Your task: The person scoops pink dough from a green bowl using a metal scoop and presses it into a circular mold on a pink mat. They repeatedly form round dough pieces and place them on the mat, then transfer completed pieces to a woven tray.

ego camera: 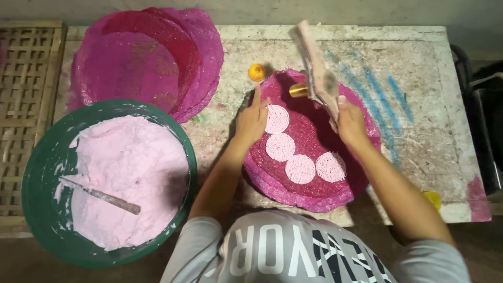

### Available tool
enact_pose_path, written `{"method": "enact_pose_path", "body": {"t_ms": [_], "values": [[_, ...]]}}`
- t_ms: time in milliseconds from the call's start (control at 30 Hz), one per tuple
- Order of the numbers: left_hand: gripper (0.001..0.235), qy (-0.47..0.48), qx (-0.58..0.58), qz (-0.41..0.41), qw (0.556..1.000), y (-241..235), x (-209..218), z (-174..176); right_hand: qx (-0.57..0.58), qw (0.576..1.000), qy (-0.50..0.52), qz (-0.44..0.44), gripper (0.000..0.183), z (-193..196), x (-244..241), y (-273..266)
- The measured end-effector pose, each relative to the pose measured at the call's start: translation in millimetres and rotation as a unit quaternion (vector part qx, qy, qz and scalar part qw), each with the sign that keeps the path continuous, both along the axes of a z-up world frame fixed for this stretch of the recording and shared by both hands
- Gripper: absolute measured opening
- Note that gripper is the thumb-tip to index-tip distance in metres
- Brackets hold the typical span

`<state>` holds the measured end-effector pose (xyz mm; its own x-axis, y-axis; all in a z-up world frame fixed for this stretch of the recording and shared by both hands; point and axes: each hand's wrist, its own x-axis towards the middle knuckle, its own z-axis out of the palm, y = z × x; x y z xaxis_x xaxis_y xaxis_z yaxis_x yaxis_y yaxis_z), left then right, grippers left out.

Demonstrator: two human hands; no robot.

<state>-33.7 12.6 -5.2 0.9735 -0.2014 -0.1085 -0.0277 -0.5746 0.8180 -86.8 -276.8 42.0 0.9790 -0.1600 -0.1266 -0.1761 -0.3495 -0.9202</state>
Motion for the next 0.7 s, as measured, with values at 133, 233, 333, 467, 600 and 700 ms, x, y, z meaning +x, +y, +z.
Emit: {"method": "enact_pose_path", "body": {"t_ms": [133,233,333,467,600,700], "values": [[0.085,-0.072,0.070,0.014,0.995,-3,-22,14,0.101,0.992,-0.025,-0.075,0.069,-9,-42,-5],[0.111,-0.210,0.081,0.089,0.970,-20,-36,18,0.166,0.977,-0.095,-0.089,0.068,-21,-74,-9],[0.129,-0.095,0.162,0.077,0.979,-35,-41,18,0.217,0.956,-0.123,-0.155,0.064,-36,-97,-15],[0.132,-0.110,0.183,0.071,0.974,-40,-40,18,0.218,0.948,-0.151,-0.174,0.061,-45,-117,-33],[0.132,-0.119,0.205,0.054,0.970,-41,-35,25,0.228,0.940,-0.174,-0.186,0.060,-47,-140,-52],[0.137,-0.082,0.239,0.009,0.967,-51,-13,48,0.244,0.930,-0.193,-0.196,0.058,-49,-151,-63]]}}
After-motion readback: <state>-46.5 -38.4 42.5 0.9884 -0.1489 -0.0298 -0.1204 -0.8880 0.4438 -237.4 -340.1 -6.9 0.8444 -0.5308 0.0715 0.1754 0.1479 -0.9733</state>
